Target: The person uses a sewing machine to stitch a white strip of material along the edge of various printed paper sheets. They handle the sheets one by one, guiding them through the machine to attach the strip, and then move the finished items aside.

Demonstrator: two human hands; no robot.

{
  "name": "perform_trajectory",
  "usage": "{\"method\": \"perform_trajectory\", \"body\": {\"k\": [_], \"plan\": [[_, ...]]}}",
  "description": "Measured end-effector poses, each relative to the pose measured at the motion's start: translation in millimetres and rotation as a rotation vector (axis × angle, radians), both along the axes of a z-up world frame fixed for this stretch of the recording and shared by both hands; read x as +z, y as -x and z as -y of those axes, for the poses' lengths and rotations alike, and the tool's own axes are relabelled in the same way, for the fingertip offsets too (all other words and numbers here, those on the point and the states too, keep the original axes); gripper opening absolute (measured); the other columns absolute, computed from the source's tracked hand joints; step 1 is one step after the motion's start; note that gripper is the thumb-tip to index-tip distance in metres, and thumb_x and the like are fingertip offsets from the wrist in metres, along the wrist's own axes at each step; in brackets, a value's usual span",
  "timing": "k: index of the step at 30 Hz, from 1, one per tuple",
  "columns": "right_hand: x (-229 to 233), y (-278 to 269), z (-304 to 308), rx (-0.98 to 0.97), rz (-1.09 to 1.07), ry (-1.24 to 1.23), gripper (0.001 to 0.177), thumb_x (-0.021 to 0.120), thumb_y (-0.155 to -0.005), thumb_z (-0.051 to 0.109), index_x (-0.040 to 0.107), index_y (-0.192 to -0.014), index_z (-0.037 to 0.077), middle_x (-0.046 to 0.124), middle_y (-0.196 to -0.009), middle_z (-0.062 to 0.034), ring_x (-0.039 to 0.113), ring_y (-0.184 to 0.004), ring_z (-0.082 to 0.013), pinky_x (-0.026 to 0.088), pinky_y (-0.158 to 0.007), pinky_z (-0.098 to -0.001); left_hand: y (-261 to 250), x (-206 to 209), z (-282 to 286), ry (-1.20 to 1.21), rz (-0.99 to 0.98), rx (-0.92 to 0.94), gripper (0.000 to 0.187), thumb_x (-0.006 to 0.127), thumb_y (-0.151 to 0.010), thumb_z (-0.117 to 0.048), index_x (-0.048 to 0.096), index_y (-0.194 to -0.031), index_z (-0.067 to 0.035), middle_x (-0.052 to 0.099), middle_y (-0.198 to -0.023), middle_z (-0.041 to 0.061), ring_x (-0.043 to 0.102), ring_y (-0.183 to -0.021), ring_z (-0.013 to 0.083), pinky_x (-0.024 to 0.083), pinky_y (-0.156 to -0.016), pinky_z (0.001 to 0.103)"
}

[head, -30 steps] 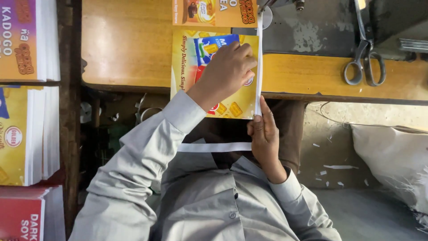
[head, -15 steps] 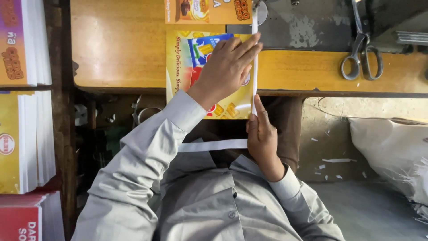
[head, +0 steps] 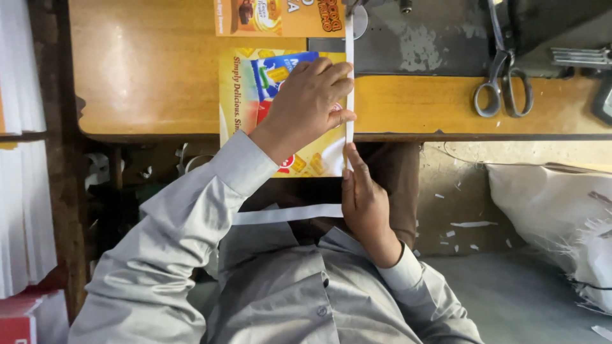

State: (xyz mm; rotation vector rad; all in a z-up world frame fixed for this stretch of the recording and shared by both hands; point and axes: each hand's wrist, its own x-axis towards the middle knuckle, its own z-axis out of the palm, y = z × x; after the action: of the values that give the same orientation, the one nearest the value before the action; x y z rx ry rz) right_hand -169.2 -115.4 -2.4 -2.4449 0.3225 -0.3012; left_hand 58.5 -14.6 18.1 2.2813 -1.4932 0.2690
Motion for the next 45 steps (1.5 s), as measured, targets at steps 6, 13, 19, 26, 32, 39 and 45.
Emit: {"method": "perform_trajectory", "body": {"k": [6, 13, 19, 26, 32, 39, 45], "plan": [[5.2, -9.3, 5.7, 0.013, -0.013, -0.053, 0.046, 0.046, -0.115, 0.021, 0.048, -0.160, 0.011, 0.064, -0.158, -0.0064, 0.077, -0.098, -0.0356, 0.057, -0.071, -0.0425, -4.8, -1.8, 2.2, -0.014, 0.003, 0.040, 0.048, 0.084, -0.098, -0.048, 0.071, -0.124, -0.009, 0.066, -0.144, 0.007, 0.060, -0.123, 0.0288, 0.051, -0.098, 0.046], [11.7, -26.8, 12.1, 0.031, -0.011, -0.078, 0.046, 0.045, -0.115, 0.021, 0.046, -0.160, 0.011, 0.071, -0.148, -0.0094, 0.073, -0.073, -0.0364, 0.051, -0.059, -0.0436, -22.2, -9.5, 8.6, -0.041, 0.048, 0.073, 0.048, 0.083, -0.099, -0.048, 0.071, -0.126, -0.011, 0.063, -0.149, 0.006, 0.059, -0.125, 0.0299, 0.051, -0.097, 0.046], [10.9, -41.6, 13.5, 0.022, 0.015, -0.100, 0.045, 0.044, -0.115, 0.019, 0.048, -0.159, 0.010, 0.071, -0.145, -0.0094, 0.073, -0.077, -0.0324, 0.053, -0.066, -0.0411, -35.4, -5.8, 10.0, 0.014, 0.033, 0.049, 0.044, 0.087, -0.098, -0.044, 0.070, -0.120, -0.010, 0.063, -0.143, 0.008, 0.059, -0.122, 0.0306, 0.054, -0.095, 0.047], [16.9, -43.4, 6.6, -0.021, -0.010, -0.245, 0.048, 0.039, -0.116, 0.025, 0.045, -0.162, 0.011, 0.066, -0.074, 0.0021, 0.063, -0.063, -0.0151, 0.053, -0.069, -0.0316, -46.3, -10.2, 10.0, 0.093, 0.001, 0.003, 0.043, 0.090, -0.097, -0.040, 0.065, -0.113, -0.009, 0.059, -0.139, 0.014, 0.057, -0.123, 0.0360, 0.048, -0.101, 0.052], [14.3, -26.9, -3.8, -0.067, -0.012, -0.350, 0.048, 0.041, -0.117, 0.024, 0.043, -0.164, 0.014, 0.058, -0.073, 0.0027, 0.055, -0.064, -0.0112, 0.050, -0.071, -0.0295, -41.8, -6.8, 3.8, 0.136, -0.029, -0.101, 0.018, 0.080, -0.105, -0.027, 0.070, -0.104, -0.012, 0.069, -0.131, 0.006, 0.062, -0.120, 0.0295, 0.048, -0.098, 0.047], [-1.4, -9.6, 1.0, 0.036, -0.041, 0.147, 0.054, 0.049, -0.113, 0.012, 0.039, -0.166, 0.007, 0.073, -0.125, -0.0069, 0.062, -0.059, -0.0312, 0.049, -0.052, -0.0443, -36.6, -9.1, 3.5, 0.115, -0.013, -0.114, 0.046, 0.088, -0.101, -0.051, 0.072, -0.110, -0.009, 0.069, -0.135, 0.010, 0.062, -0.124, 0.0317, 0.050, -0.103, 0.048], [7.5, -6.3, 2.2, 0.056, -0.043, 0.226, 0.057, 0.052, -0.112, 0.006, 0.042, -0.168, 0.010, 0.063, -0.072, -0.0049, 0.051, -0.053, -0.0267, 0.044, -0.051, -0.0431, -6.6, -0.1, -7.7, 0.017, -0.039, -0.105, 0.047, 0.085, -0.099, -0.047, 0.071, -0.119, -0.006, 0.064, -0.141, 0.015, 0.058, -0.131, 0.0350, 0.049, -0.109, 0.051]]}}
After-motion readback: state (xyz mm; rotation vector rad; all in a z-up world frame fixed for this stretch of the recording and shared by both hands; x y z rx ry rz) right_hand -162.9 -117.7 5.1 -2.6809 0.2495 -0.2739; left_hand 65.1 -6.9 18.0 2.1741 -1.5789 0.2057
